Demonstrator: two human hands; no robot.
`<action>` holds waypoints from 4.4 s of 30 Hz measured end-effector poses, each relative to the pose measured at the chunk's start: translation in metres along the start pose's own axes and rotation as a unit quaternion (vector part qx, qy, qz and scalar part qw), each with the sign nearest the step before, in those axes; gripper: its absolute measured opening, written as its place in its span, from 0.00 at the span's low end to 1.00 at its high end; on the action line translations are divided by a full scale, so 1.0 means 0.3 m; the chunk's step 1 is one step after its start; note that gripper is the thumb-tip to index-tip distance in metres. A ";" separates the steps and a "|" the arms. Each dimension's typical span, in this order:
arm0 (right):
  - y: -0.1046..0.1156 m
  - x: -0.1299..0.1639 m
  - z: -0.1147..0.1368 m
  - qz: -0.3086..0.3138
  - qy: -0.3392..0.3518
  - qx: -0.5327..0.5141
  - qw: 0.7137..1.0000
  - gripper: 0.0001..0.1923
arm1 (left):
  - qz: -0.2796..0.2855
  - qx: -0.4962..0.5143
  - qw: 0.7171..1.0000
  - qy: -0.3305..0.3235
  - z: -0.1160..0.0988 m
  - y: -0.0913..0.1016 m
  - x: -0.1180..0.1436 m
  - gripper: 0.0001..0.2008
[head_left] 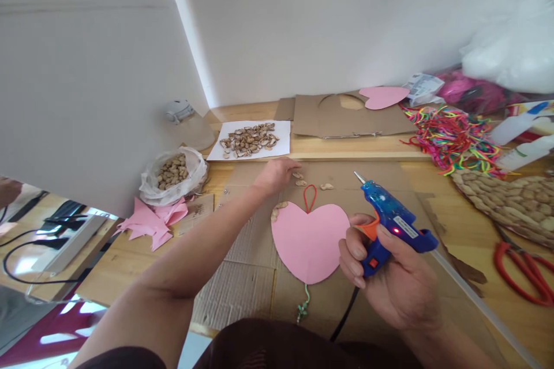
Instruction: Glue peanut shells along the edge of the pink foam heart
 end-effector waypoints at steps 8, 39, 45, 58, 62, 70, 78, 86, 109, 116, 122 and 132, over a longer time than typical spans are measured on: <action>-0.002 0.004 -0.001 0.008 -0.006 0.002 1.000 0.11 | 0.073 -0.044 0.996 -0.036 -0.013 -0.045 -0.028 0.13; -0.003 -0.014 -0.026 0.044 -0.014 0.039 0.998 0.12 | 0.057 -0.033 0.996 0.063 0.054 -0.012 0.023 0.08; 0.007 -0.023 -0.037 0.042 -0.014 0.044 0.998 0.11 | 0.038 -0.001 0.995 0.097 0.085 -0.020 0.044 0.08; 0.011 -0.025 -0.035 0.030 -0.008 0.050 0.998 0.13 | 0.019 0.056 0.994 0.095 0.080 -0.025 -0.018 0.00; 0.010 -0.024 -0.037 0.035 -0.008 0.052 0.998 0.13 | -0.005 0.129 0.987 0.099 0.091 0.004 0.011 0.02; -0.009 -0.021 -0.037 0.073 -0.016 0.080 0.994 0.15 | -0.038 0.491 0.863 0.108 0.006 0.053 0.303 0.20; -0.043 -0.007 -0.042 0.114 -0.014 0.247 0.962 0.20 | -0.009 0.789 0.603 0.118 -0.131 -0.010 0.593 0.18; -0.125 0.106 -0.064 0.071 0.038 0.429 0.900 0.18 | 0.004 0.807 0.574 0.141 -0.195 -0.045 0.719 0.18; -0.187 0.257 -0.196 0.053 0.032 0.473 0.879 0.17 | 0.113 0.819 0.537 0.168 -0.363 -0.214 0.925 0.18; -0.236 0.322 -0.136 0.051 0.068 0.478 0.874 0.17 | 0.061 0.823 0.546 0.148 -0.337 -0.115 0.944 0.17; -0.260 0.393 -0.073 0.098 0.056 0.504 0.856 0.18 | 0.028 0.828 0.549 0.107 -0.325 -0.028 0.945 0.17; -0.225 0.469 -0.095 0.106 0.026 0.518 0.849 0.18 | 0.024 0.839 0.536 0.096 -0.337 -0.020 0.956 0.18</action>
Point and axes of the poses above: each hand's wrist, its own x-axis away from the middle knuckle, its own y-axis out of the back of the hand, z = x × y, the point moved 9 cm from there along -x, towards the middle knuckle, and after that the axes turned 4 degrees about z, right-handed, at the moved point
